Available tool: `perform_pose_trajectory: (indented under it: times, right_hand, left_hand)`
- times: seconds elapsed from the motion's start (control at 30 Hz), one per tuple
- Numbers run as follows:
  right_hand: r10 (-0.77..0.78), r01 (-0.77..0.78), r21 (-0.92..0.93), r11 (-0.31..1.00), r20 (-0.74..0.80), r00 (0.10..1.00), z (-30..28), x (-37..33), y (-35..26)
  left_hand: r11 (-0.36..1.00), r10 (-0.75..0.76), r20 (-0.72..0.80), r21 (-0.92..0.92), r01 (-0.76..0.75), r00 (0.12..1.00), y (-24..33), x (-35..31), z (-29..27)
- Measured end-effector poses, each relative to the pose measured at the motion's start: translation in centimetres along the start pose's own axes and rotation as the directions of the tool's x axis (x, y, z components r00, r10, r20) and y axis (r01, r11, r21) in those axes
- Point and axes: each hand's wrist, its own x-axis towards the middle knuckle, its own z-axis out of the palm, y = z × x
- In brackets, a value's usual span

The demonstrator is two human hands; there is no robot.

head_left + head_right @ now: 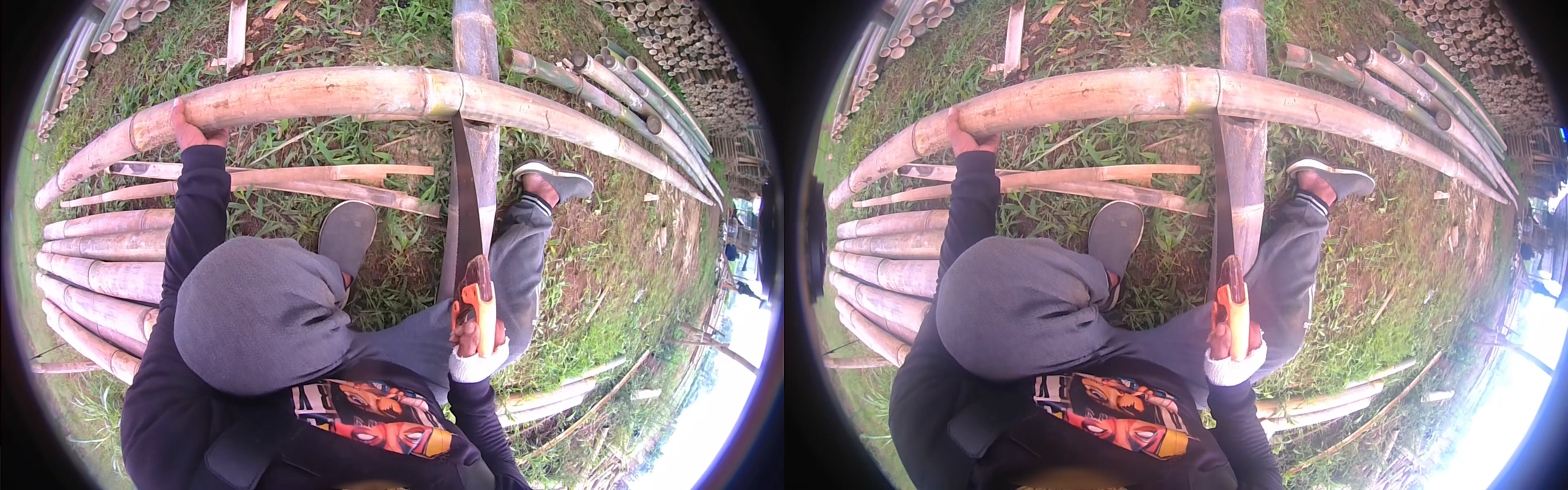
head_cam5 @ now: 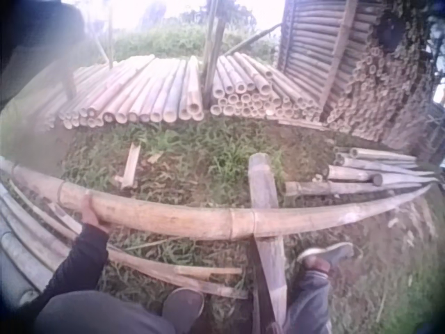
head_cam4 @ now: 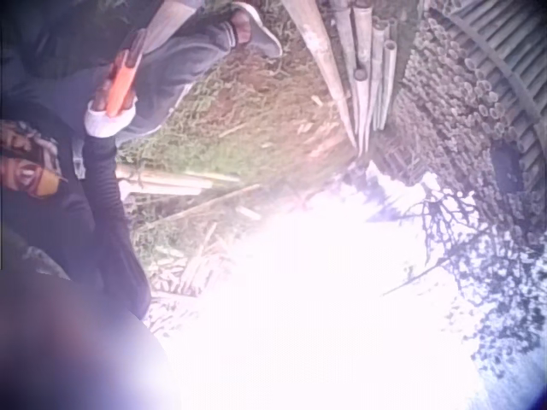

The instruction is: The person uses a hand saw to cut bamboo poles into shorter sections. They position each pole on a makeshift sawhorse, saw through it, then move the cut piece aside and repeat the process with additional poles.

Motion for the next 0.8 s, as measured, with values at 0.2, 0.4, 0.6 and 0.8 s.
perform_pose_trajectory:
  times: [0.2,0.4,0.6,0.8]
  right_hand:
    - [-0.208,0.211,0.088,0.974,-0.036,0.977,7.9,19.1,2.3]
    - [-0.242,0.219,-0.241,0.945,-0.070,0.968,4.3,11.2,2.2]
    - [-0.082,0.078,-0.081,0.994,-0.053,0.995,-0.7,-1.0,1.0]
    - [-0.236,0.229,-0.119,0.966,-0.041,0.971,7.3,18.9,2.4]
  left_hand:
    - [1.000,0.009,0.006,0.008,-0.009,1.000,-0.2,0.3,0.3]
    - [1.000,-0.025,0.045,0.010,0.025,0.999,0.1,0.4,0.2]
    - [0.999,0.001,-0.019,0.043,0.000,1.000,0.0,0.6,-0.3]
    - [0.999,0.016,-0.010,0.028,-0.015,1.000,-0.1,-0.1,0.4]
